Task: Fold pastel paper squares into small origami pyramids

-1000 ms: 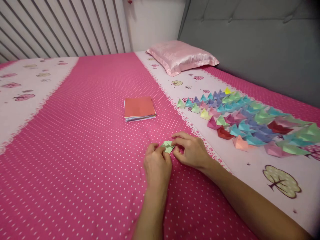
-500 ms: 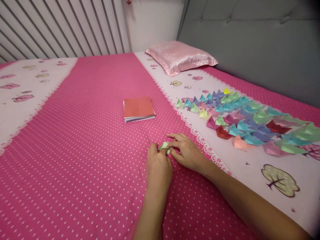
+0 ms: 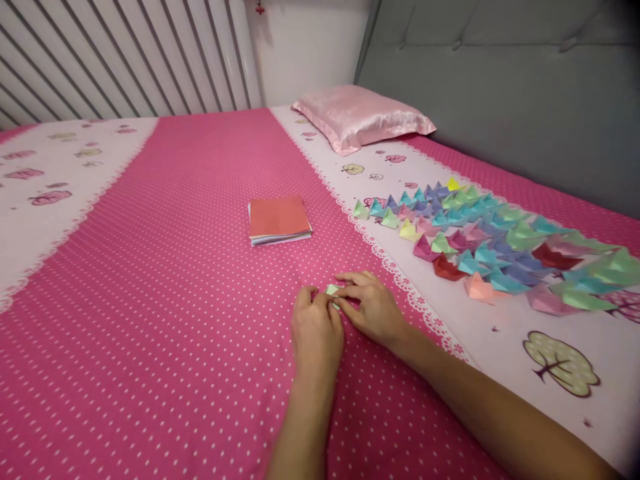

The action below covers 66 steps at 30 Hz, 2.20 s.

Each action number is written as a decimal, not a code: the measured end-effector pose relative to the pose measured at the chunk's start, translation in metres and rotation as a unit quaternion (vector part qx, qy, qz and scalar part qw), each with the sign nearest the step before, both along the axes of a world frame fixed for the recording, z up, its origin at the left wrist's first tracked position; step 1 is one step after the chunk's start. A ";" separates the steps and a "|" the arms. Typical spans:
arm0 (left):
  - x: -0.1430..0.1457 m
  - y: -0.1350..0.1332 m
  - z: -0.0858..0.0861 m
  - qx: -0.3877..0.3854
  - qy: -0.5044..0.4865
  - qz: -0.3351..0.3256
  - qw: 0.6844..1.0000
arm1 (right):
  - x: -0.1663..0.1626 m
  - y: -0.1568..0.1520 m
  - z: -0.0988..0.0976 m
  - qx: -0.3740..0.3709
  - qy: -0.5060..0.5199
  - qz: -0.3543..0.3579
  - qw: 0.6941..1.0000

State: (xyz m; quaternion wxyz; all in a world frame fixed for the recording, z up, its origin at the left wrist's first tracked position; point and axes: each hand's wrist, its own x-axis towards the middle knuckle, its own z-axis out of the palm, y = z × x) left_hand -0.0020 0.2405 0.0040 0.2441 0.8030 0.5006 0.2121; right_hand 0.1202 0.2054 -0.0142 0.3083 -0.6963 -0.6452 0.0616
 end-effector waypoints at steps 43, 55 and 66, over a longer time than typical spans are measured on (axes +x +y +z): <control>0.007 -0.006 -0.003 -0.003 -0.010 0.033 0.999 | -0.006 -0.012 0.018 -0.103 -0.111 -0.038 0.988; 0.008 -0.008 0.000 0.015 0.030 0.068 0.997 | -0.005 -0.014 0.022 -0.098 -0.116 -0.041 0.988; 0.008 -0.008 0.004 0.004 0.078 0.067 0.995 | -0.006 -0.014 0.022 -0.111 -0.119 -0.041 0.986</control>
